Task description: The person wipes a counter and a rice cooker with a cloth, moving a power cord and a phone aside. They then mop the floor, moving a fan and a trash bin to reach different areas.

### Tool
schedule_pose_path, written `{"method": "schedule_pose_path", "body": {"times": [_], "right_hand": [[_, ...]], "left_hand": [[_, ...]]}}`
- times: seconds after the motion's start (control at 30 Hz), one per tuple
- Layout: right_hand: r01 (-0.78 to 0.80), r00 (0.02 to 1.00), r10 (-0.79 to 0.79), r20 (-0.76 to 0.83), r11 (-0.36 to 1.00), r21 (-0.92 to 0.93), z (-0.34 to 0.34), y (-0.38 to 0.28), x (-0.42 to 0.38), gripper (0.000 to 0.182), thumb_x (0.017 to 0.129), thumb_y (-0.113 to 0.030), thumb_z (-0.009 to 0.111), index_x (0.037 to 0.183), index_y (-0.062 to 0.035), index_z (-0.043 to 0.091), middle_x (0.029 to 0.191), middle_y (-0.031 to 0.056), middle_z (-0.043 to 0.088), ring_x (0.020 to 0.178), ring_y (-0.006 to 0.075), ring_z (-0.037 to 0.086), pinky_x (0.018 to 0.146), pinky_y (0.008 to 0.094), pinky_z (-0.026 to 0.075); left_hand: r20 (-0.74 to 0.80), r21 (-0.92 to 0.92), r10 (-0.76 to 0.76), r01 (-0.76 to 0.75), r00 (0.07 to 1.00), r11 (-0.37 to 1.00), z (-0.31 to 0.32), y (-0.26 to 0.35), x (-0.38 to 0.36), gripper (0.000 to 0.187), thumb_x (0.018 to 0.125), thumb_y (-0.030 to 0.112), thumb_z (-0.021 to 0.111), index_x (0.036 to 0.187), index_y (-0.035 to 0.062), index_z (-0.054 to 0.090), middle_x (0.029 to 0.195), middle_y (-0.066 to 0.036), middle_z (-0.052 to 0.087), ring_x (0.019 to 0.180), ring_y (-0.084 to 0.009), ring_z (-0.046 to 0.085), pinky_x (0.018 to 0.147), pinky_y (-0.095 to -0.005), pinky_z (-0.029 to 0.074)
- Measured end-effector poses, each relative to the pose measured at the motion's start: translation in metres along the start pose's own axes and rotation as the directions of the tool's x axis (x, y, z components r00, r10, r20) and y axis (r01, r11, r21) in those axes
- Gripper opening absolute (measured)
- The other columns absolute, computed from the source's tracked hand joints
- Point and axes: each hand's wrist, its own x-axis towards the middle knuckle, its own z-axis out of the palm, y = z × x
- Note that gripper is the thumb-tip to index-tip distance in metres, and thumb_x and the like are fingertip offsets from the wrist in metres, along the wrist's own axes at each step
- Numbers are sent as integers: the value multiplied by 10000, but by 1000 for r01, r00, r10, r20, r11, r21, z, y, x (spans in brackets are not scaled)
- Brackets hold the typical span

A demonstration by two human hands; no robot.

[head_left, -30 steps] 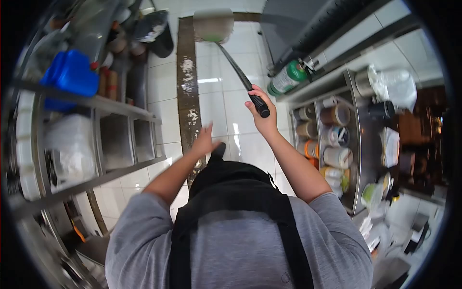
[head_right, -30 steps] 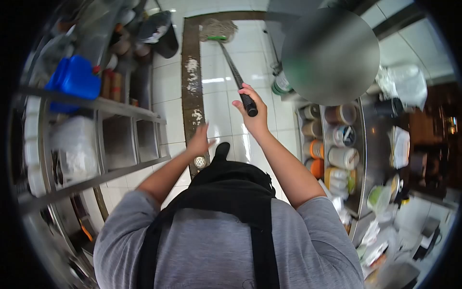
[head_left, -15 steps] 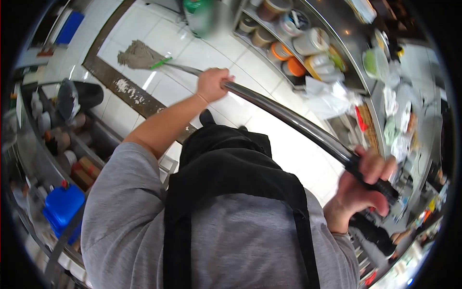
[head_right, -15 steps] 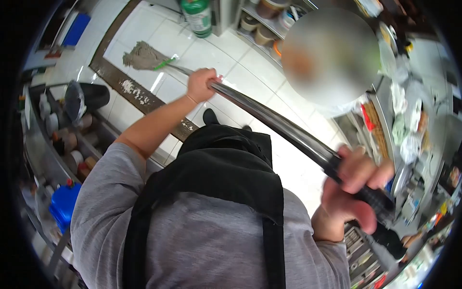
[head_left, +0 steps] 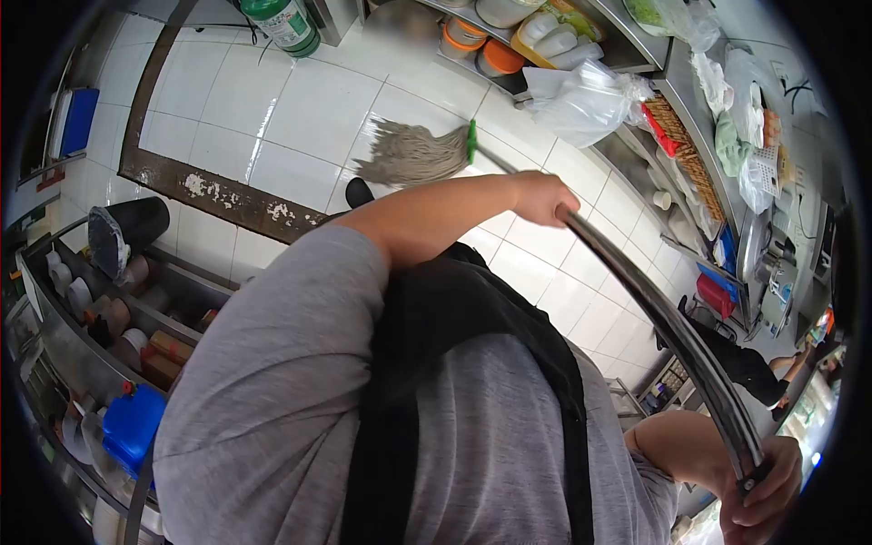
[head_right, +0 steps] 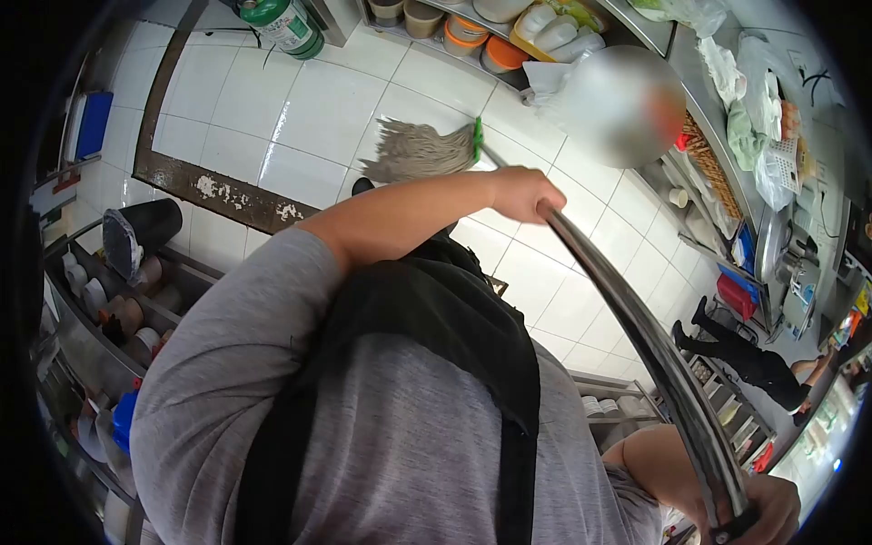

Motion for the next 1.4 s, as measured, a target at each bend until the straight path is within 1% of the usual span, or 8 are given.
{"method": "schedule_pose_path", "body": {"times": [0.2, 0.33, 0.43, 0.63, 1.0, 1.23, 1.3, 1.4], "right_hand": [[8, 992, -46, 121, 957, 291, -41, 0, -36, 285, 642, -262, 849, 780, -186, 611, 705, -136, 586, 503, 52, 542, 654, 243, 428], [70, 987, -69, -144, 998, 6, -8, 41, -53, 241, 662, -242, 843, 718, -266, 610, 711, -161, 602, 697, 2, 545, 726, 282, 403], [-241, 940, 184, 287, 954, 180, 24, 76, -14, 288, 646, -108, 817, 662, -238, 561, 575, -121, 566, 541, 56, 523, 679, 330, 370], [-255, 904, 95, 416, 902, 348, 51, 107, 1, 353, 730, -131, 801, 824, -155, 462, 534, -64, 596, 490, 75, 567, 607, 254, 411], [-21, 984, -118, 135, 675, 738, 29, 63, 24, 391, 658, -91, 834, 792, -66, 467, 477, 18, 580, 366, 80, 545, 352, 179, 416], [-104, 994, 99, 38, 831, 546, 23, 104, -16, 388, 718, -148, 783, 804, -125, 405, 481, -29, 554, 564, 125, 584, 642, 336, 495], [-116, 957, 194, -215, 937, 330, 51, 135, -38, 399, 704, -201, 770, 822, -138, 393, 503, -39, 557, 780, 167, 588, 866, 444, 436], [-349, 907, 404, -119, 879, 324, 80, 178, -63, 330, 707, -171, 700, 819, -146, 391, 708, 58, 635, 929, 261, 553, 994, 513, 323]], "left_hand": [[-395, 121, 7, 45, 919, 992, -43, -54, -22, 101, 772, 115, 642, 816, 88, 555, 738, -102, 597, 742, -295, 615, 643, -369, 470], [-689, 149, 92, 15, 719, 989, -62, -106, -71, 173, 760, -48, 626, 817, 43, 491, 786, -100, 557, 696, -294, 617, 646, -351, 473], [-828, -2, -36, 61, 559, 998, -65, -119, -118, 256, 732, -130, 613, 847, 35, 455, 831, -104, 515, 710, -284, 591, 672, -350, 477], [-908, -58, -161, 264, 387, 963, -50, -99, -184, 290, 723, -109, 648, 885, 46, 464, 843, -105, 499, 802, -284, 526, 737, -369, 461], [-423, 14, -213, 242, 880, 970, -6, -34, -177, 177, 697, 205, 684, 755, 86, 567, 722, -125, 584, 734, -342, 584, 634, -421, 452], [-622, -13, -315, 393, 717, 920, -43, -92, -213, 286, 686, 25, 611, 939, 143, 674, 837, -127, 657, 807, -326, 630, 703, -368, 502], [-680, 84, -298, 474, 670, 876, -68, -139, -238, 292, 683, 13, 628, 955, 112, 663, 892, -141, 662, 842, -322, 632, 739, -353, 504], [-667, 2, -493, 662, 559, 749, -112, -158, -277, 184, 708, -4, 601, 879, 59, 573, 979, -120, 670, 916, -360, 612, 771, -385, 486]]}}
